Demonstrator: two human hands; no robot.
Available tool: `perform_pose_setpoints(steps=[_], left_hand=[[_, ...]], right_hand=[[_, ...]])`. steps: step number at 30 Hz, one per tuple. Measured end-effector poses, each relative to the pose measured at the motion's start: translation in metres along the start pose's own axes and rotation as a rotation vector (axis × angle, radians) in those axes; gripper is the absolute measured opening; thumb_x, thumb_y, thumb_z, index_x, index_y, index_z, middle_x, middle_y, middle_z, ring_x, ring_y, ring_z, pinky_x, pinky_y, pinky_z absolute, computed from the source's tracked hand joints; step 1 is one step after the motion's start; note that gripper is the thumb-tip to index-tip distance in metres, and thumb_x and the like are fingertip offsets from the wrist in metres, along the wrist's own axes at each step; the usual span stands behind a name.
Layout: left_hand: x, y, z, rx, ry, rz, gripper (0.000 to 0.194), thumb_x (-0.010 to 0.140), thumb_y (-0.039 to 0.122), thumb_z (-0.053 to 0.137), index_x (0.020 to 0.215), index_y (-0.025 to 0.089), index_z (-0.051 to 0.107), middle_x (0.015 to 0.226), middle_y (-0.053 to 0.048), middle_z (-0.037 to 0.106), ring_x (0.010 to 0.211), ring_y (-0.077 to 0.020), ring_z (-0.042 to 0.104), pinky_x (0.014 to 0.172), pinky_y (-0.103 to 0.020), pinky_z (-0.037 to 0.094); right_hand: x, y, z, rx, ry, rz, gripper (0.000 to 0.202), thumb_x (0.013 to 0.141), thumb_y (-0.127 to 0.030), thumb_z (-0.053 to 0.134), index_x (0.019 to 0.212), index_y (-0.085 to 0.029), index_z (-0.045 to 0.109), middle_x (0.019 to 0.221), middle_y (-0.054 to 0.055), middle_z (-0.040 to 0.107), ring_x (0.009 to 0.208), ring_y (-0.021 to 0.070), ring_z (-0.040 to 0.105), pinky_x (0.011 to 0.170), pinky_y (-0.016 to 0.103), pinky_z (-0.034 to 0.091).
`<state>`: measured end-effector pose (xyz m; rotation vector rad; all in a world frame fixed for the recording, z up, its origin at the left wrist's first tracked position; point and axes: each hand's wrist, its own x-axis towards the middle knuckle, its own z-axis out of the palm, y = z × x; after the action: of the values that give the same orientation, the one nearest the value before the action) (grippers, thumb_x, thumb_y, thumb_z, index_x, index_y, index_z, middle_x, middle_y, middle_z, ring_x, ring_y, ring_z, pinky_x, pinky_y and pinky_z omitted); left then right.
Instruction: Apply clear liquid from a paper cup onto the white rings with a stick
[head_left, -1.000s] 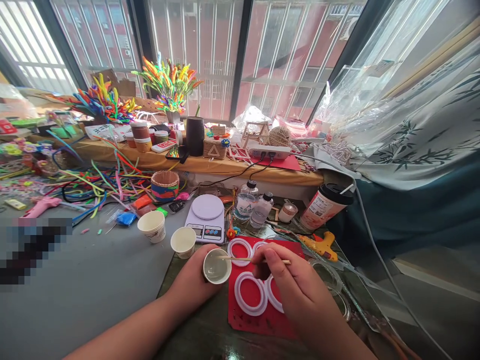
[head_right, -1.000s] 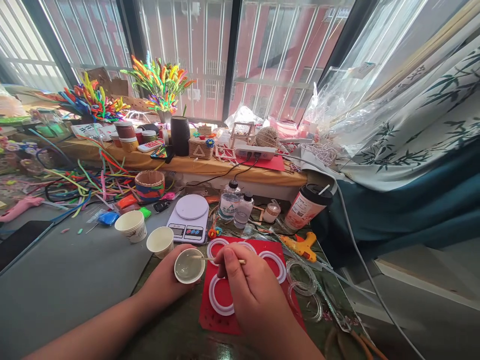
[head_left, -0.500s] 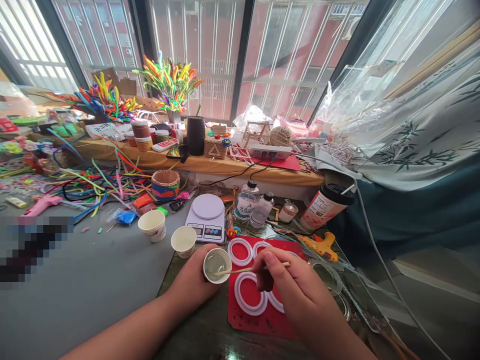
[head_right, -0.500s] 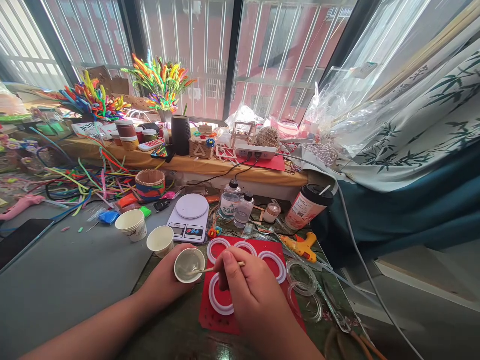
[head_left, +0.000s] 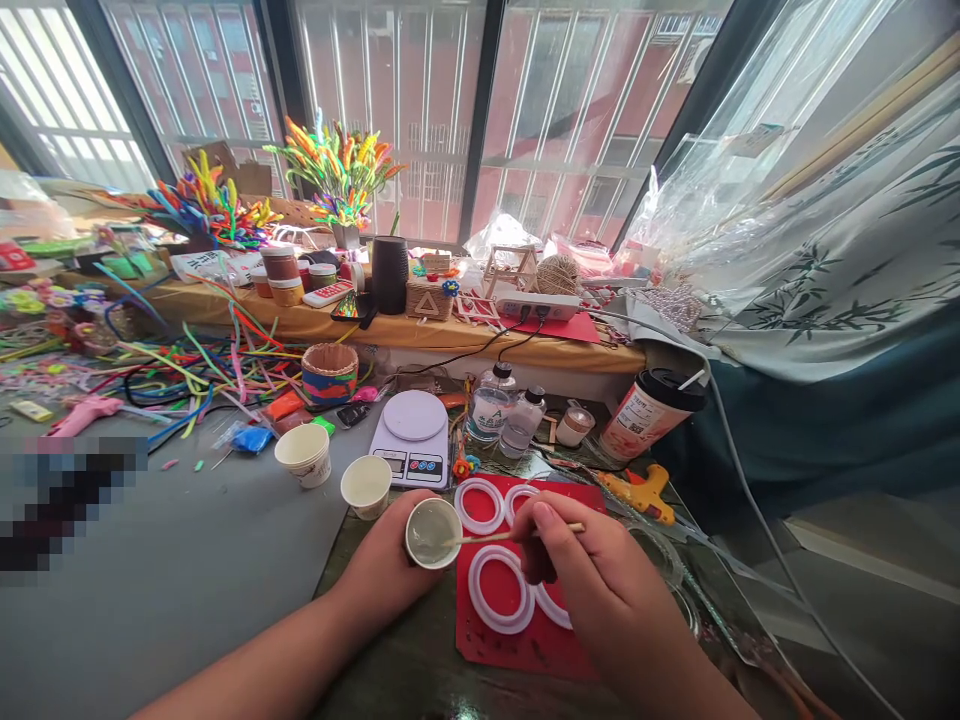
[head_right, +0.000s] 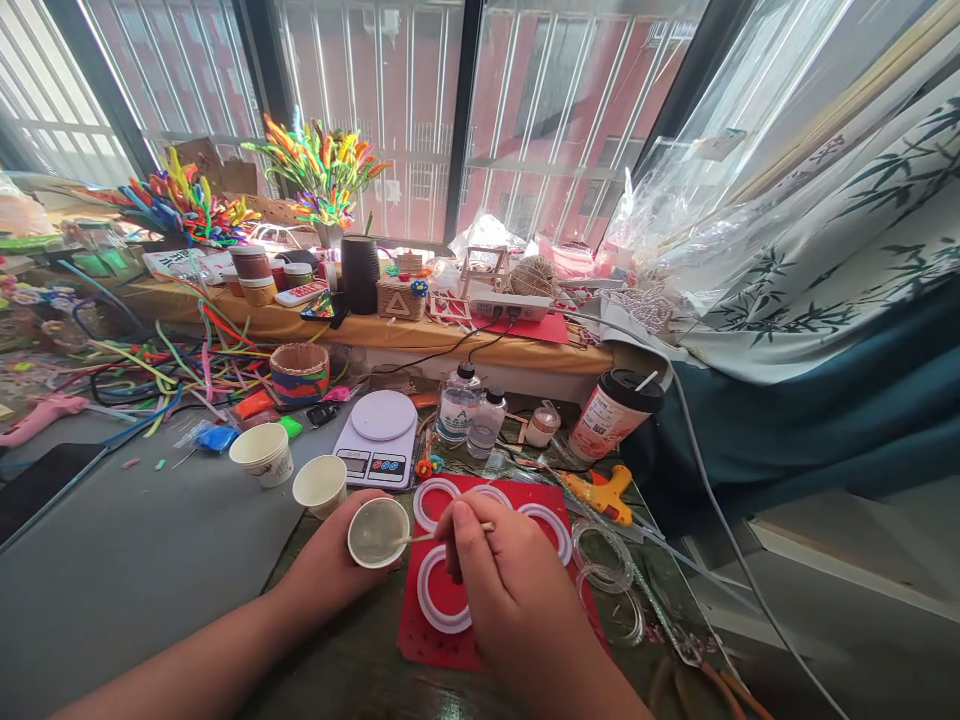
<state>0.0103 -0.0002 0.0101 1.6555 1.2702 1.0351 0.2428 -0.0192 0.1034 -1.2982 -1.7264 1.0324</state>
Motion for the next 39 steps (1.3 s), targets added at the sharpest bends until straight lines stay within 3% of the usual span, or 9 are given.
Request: perform_pose_setpoints(steps=[8,11,15,18,21,24,28,31,39], left_hand=[[0.0007,-0.0055,0.0,0.024,-0.015,-0.01,0.047,0.077,0.022,0.08,0.123,0.023,0.07,0.118,-0.009,0.081,0.106,-0.0301,0.077,0.099,-0.044,0.063],[0.0002,-0.0029,-0.0002,0.023,-0.013,0.001,0.042,0.078,0.021,0.078,0.119,0.022,0.071,0.115,-0.009,0.081,0.104,-0.0301,0.078,0.096,-0.043,0.064],[-0.0003,0.0002,-0.0006,0.021,0.001,0.007,0.041,0.077,0.018,0.078,0.117,0.022,0.071,0.115,-0.009,0.082,0.104,-0.0303,0.078,0.096,-0.043,0.063],[-0.0005,-0.0007,-0.0005,0.014,-0.005,0.0,0.04,0.078,0.016,0.077,0.117,0.022,0.071,0.116,-0.008,0.081,0.105,-0.0293,0.077,0.096,-0.041,0.063],[-0.0004,-0.0028,-0.0004,0.019,-0.022,-0.007,0.04,0.079,0.017,0.077,0.118,0.022,0.071,0.118,-0.008,0.081,0.107,-0.0294,0.077,0.097,-0.041,0.062],[0.0002,-0.004,-0.0005,0.034,-0.025,-0.01,0.042,0.078,0.018,0.077,0.12,0.022,0.07,0.118,-0.008,0.08,0.107,-0.0294,0.076,0.097,-0.042,0.062],[0.0008,-0.0027,-0.0005,0.026,-0.017,-0.003,0.041,0.078,0.019,0.077,0.119,0.022,0.07,0.117,-0.008,0.081,0.107,-0.0297,0.077,0.097,-0.042,0.062],[0.0007,-0.0009,-0.0004,0.017,-0.009,0.003,0.04,0.078,0.02,0.077,0.117,0.022,0.071,0.116,-0.009,0.081,0.105,-0.0304,0.077,0.096,-0.042,0.063],[0.0006,-0.0033,-0.0005,0.035,0.004,0.02,0.042,0.076,0.018,0.077,0.118,0.022,0.071,0.117,-0.009,0.081,0.106,-0.0308,0.078,0.096,-0.042,0.063]], right_hand=[[0.0008,0.0006,-0.0033,0.048,0.043,0.007,0.055,0.115,-0.061,0.038,0.087,-0.022,0.067,0.073,0.002,0.066,0.068,0.0196,0.061,0.064,0.031,0.047],[0.001,0.0011,-0.0031,0.049,-0.028,0.018,0.056,0.115,-0.062,0.039,0.085,-0.022,0.066,0.073,0.002,0.066,0.069,0.02,0.061,0.064,0.031,0.047],[0.0006,0.002,-0.0002,0.041,0.049,0.015,0.055,0.115,-0.062,0.039,0.09,-0.022,0.068,0.077,0.004,0.068,0.072,0.0208,0.063,0.067,0.032,0.049],[0.0002,0.0017,0.0007,0.068,-0.02,0.011,0.056,0.115,-0.061,0.04,0.085,-0.022,0.068,0.072,0.003,0.067,0.068,0.0206,0.063,0.063,0.031,0.048],[0.0,0.0007,0.0,0.037,0.063,0.003,0.057,0.114,-0.062,0.039,0.085,-0.022,0.067,0.07,0.002,0.066,0.066,0.0199,0.062,0.062,0.031,0.047],[0.0003,-0.0004,-0.0004,0.029,0.001,-0.014,0.057,0.114,-0.063,0.038,0.086,-0.022,0.068,0.073,0.003,0.067,0.069,0.0207,0.064,0.064,0.031,0.049],[0.0007,-0.0004,0.0008,0.006,0.046,-0.025,0.056,0.114,-0.062,0.039,0.087,-0.023,0.068,0.074,0.002,0.067,0.07,0.0203,0.063,0.065,0.031,0.048],[0.0004,0.0006,0.0019,0.021,-0.008,-0.025,0.056,0.115,-0.06,0.039,0.084,-0.023,0.067,0.072,0.002,0.066,0.068,0.0199,0.062,0.063,0.031,0.047],[0.0013,0.0027,0.0011,0.025,0.051,-0.025,0.056,0.115,-0.06,0.039,0.084,-0.023,0.066,0.072,0.002,0.066,0.068,0.0198,0.062,0.063,0.031,0.047]])
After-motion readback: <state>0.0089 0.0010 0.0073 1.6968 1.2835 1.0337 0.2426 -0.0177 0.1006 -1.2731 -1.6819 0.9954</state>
